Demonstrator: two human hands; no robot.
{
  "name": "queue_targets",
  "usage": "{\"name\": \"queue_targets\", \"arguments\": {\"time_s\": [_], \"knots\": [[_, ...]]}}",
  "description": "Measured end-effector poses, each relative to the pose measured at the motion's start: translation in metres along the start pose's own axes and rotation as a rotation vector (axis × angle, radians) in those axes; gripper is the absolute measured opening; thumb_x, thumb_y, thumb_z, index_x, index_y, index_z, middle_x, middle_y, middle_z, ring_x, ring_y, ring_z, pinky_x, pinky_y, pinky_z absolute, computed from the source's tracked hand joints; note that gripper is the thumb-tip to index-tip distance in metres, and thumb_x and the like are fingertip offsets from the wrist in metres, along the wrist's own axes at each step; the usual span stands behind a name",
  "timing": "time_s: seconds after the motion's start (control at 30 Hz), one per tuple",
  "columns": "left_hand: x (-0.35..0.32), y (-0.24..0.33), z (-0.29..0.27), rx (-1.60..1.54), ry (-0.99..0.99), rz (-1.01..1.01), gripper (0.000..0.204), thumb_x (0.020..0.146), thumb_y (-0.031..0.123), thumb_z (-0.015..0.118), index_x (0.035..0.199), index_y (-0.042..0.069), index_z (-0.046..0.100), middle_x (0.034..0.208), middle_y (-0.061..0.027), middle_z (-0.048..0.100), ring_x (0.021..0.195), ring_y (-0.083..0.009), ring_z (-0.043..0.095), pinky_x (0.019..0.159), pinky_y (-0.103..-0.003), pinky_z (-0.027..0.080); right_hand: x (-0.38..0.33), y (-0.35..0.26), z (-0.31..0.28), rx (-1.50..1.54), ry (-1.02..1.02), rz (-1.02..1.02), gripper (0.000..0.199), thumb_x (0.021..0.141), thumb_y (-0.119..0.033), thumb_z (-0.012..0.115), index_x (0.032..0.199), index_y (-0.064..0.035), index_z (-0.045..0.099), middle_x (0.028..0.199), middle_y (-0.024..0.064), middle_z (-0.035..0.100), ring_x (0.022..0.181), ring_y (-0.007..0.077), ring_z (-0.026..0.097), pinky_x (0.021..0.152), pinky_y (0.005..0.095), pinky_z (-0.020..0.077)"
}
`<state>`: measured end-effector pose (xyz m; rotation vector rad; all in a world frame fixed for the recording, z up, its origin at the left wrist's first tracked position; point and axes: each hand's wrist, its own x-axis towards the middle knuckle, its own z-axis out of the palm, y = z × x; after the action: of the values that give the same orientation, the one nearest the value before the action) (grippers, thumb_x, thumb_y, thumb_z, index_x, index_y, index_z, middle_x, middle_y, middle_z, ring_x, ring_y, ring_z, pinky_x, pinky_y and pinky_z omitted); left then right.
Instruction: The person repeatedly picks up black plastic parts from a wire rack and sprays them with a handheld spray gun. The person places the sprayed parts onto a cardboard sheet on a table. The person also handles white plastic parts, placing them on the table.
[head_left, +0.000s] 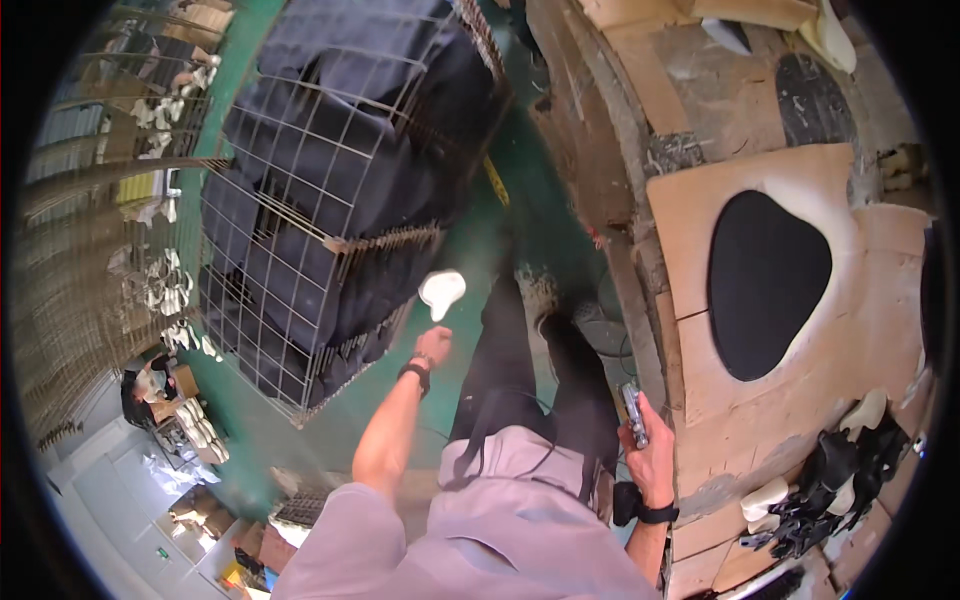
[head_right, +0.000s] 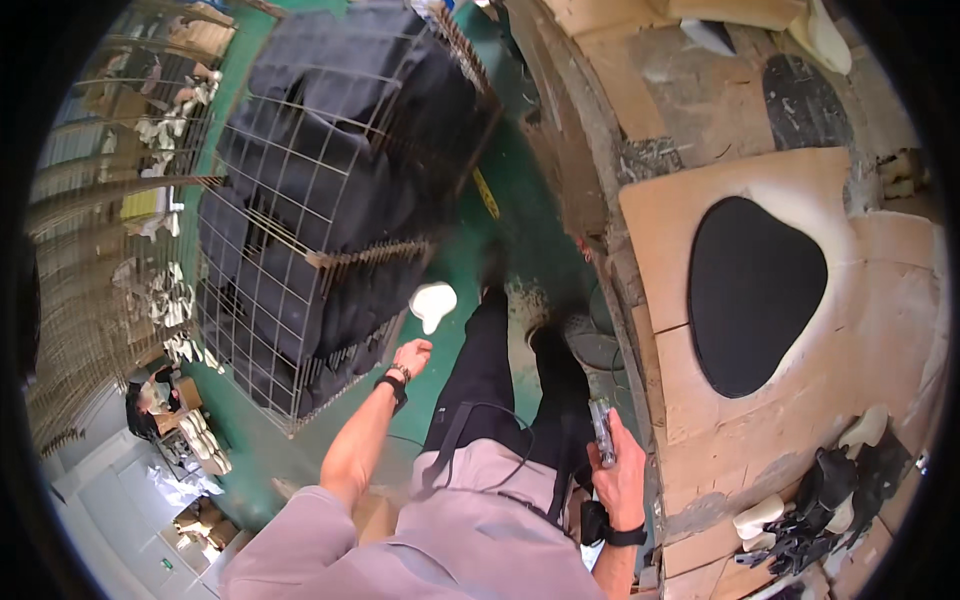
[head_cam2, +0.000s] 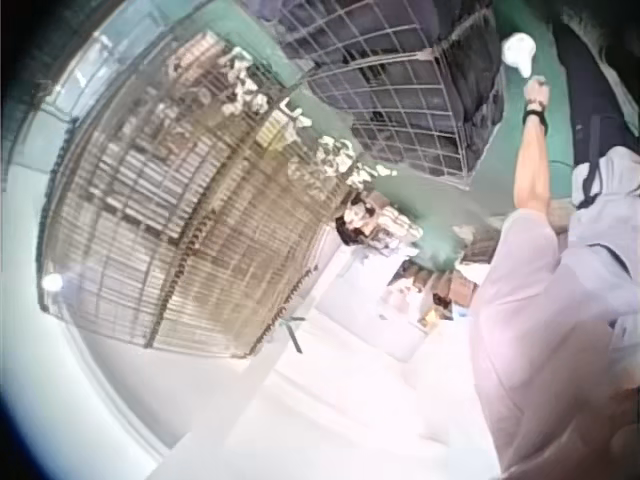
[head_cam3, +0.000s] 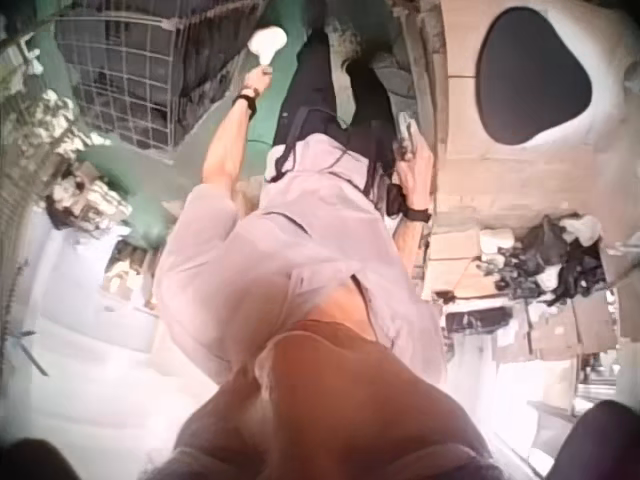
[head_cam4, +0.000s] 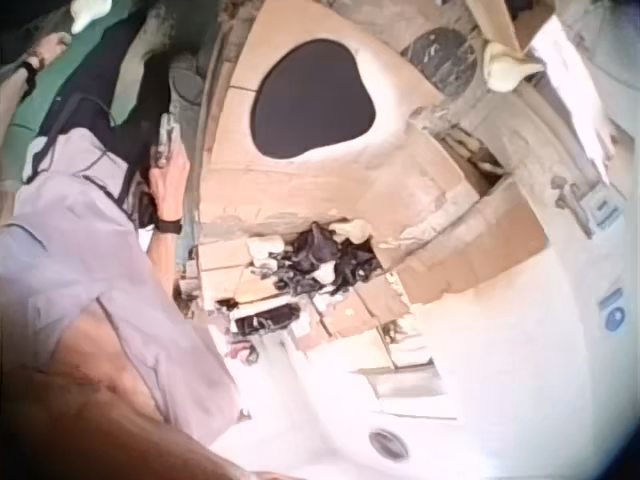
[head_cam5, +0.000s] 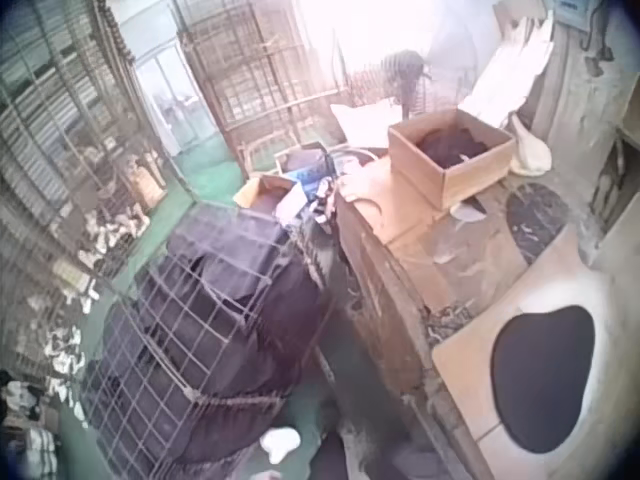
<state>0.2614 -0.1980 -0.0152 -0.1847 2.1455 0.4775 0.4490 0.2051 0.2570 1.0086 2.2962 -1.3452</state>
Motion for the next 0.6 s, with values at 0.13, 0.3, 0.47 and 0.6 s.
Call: {"name": "queue_targets", "arguments": {"time_s": [0.13, 0.3, 0.47, 0.6], "knots": [[0.068, -0.022, 0.049, 0.283, 0.006, 0.023, 0.042, 0.08, 0.012, 0.06, 0.121, 0.006, 0.063, 0.126, -0.0178, 0.061, 0.114, -0.0331, 0.061, 0.095, -0.041, 0.052, -0.009, 0.033, 0.022, -0.073, -0.017, 0.169, 0.056, 0.082, 0.001, 0.064, 0.137, 0.0003, 0.054, 0.098, 0.0173, 0.065, 0.082, 0.0214, 0.058, 0.077, 0.0315, 0.0482], [0.199, -0.048, 0.102, 0.655, -0.022, 0.008, 0.047, 0.084, 0.012, 0.062, 0.13, 0.01, 0.057, 0.133, -0.014, 0.053, 0.124, -0.0332, 0.053, 0.097, -0.046, 0.05, -0.001, 0.082, 0.073, -0.19, 0.026, 0.269, 0.058, 0.081, 0.002, 0.063, 0.138, 0.0009, 0.053, 0.114, 0.0183, 0.067, 0.096, 0.0239, 0.061, 0.085, 0.0341, 0.0484], [0.357, -0.142, 0.14, 1.046, 0.312, 0.156, 0.048, 0.089, 0.011, 0.054, 0.137, 0.009, 0.05, 0.135, -0.0131, 0.052, 0.124, -0.0305, 0.051, 0.095, -0.045, 0.05, 0.017, 0.108, 0.11, -0.401, -0.03, 0.428, 0.042, 0.09, -0.006, 0.069, 0.131, -0.0021, 0.06, 0.108, 0.0216, 0.069, 0.095, 0.0292, 0.065, 0.086, 0.04, 0.0496], [0.448, -0.179, 0.139, 1.086, 0.235, 0.068, 0.036, 0.094, 0.017, 0.045, 0.127, 0.011, 0.059, 0.116, -0.0092, 0.067, 0.113, -0.0269, 0.059, 0.086, -0.042, 0.048, 0.03, 0.123, 0.15, -0.544, 0.09, 0.447, 0.042, 0.091, -0.007, 0.069, 0.132, -0.0004, 0.059, 0.108, 0.0188, 0.07, 0.095, 0.0281, 0.066, 0.082, 0.0373, 0.0514]]}}
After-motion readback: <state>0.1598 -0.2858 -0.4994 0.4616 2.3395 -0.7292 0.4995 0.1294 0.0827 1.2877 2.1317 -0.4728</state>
